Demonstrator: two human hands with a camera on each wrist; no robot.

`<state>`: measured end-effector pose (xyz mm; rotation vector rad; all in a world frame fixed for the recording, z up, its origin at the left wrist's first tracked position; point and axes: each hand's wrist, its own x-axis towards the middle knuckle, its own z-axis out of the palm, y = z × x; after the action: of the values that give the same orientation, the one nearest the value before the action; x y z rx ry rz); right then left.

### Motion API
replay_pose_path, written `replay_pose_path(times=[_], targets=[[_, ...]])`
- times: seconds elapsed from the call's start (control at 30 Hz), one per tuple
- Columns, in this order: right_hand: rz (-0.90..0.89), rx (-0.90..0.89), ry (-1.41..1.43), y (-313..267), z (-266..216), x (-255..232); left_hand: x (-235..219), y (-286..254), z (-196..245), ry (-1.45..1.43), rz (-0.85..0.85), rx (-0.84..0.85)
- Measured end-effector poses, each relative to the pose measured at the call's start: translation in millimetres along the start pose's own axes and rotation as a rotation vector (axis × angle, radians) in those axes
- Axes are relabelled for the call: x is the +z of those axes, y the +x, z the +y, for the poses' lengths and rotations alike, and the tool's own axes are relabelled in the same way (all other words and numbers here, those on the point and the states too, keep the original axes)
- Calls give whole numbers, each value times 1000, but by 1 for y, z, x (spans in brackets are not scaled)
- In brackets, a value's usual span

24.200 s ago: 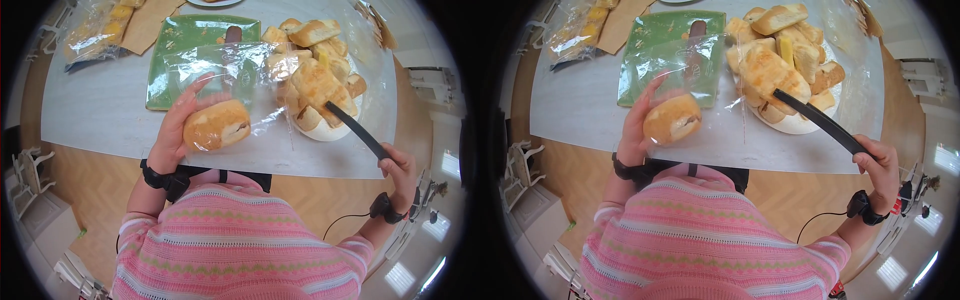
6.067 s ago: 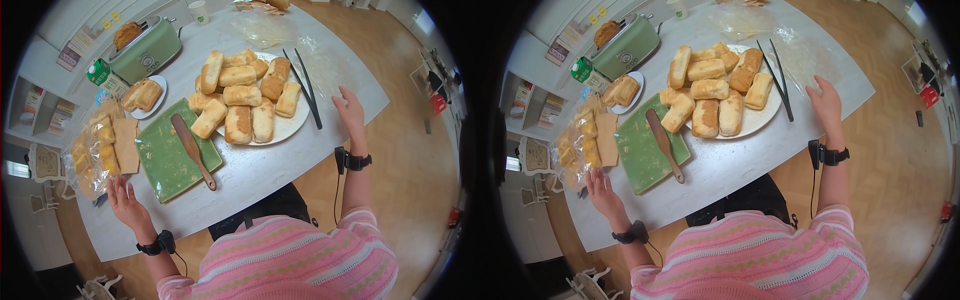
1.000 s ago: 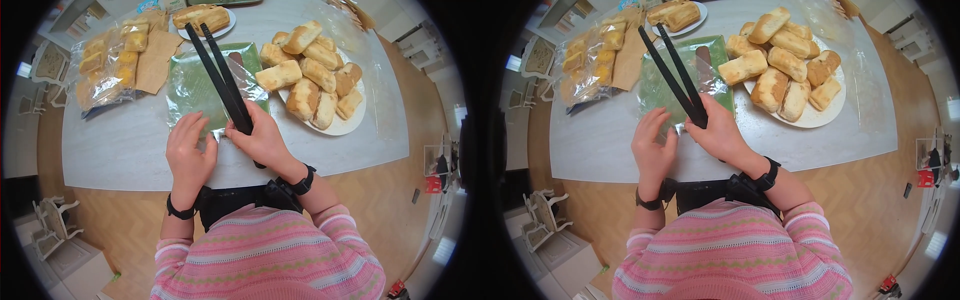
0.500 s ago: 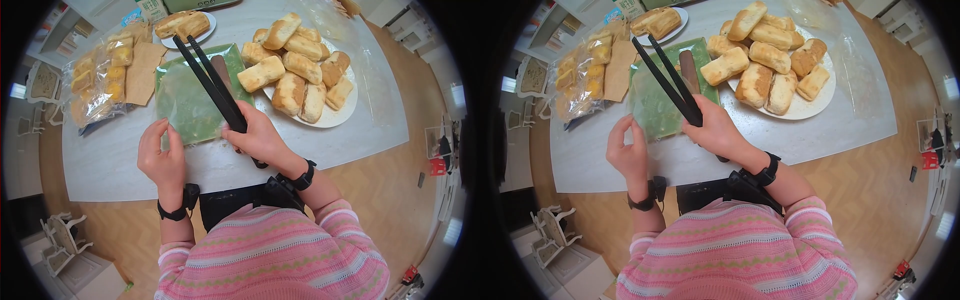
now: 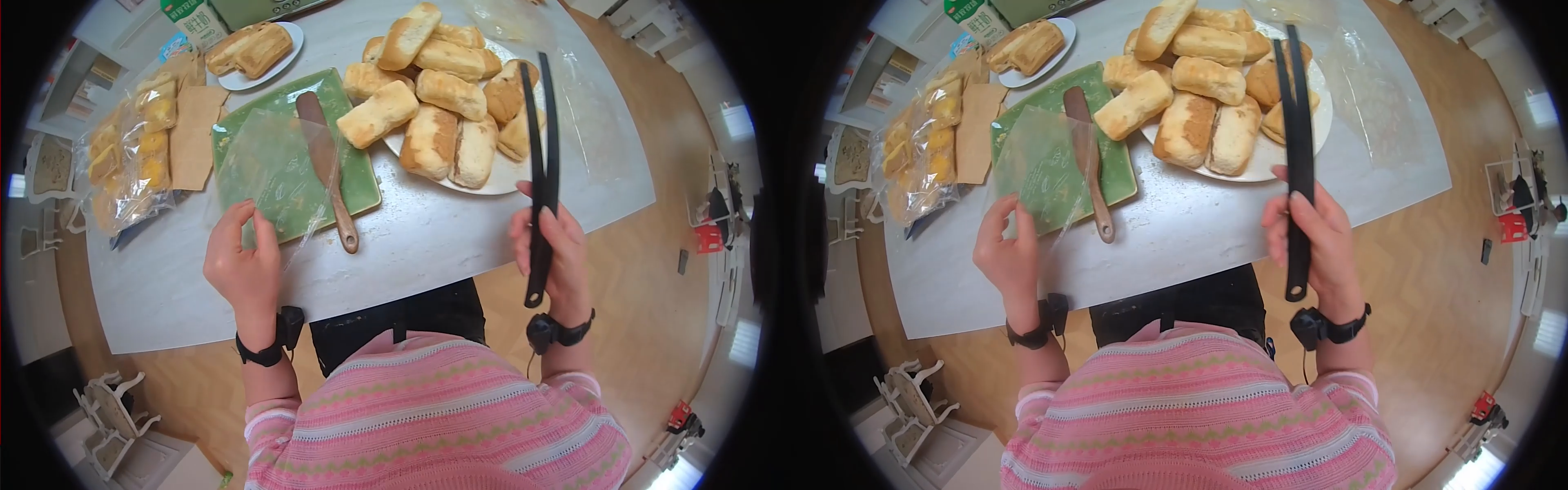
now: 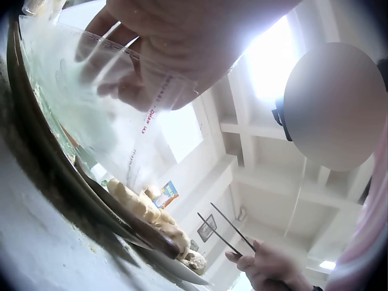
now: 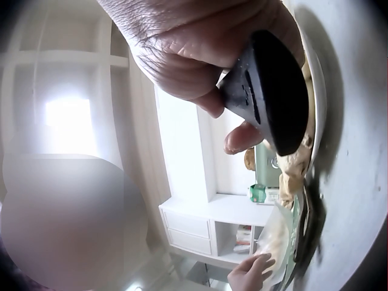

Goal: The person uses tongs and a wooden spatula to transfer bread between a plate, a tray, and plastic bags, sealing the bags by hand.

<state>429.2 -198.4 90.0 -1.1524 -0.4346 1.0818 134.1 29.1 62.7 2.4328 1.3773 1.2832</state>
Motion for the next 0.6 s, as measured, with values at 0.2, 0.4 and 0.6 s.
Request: replay_pose_path(times=[0.2,0.4,0.6], targets=[[168,180,49,-63,-12,-48,3,-5,-4,-19,-75,-45],[202,426,-96,-81,-37,-45,5,-7,1,-50,-76,-42],[206,533,-180,-53,-69,-37,2,-11,3,-52,-69,-41]])
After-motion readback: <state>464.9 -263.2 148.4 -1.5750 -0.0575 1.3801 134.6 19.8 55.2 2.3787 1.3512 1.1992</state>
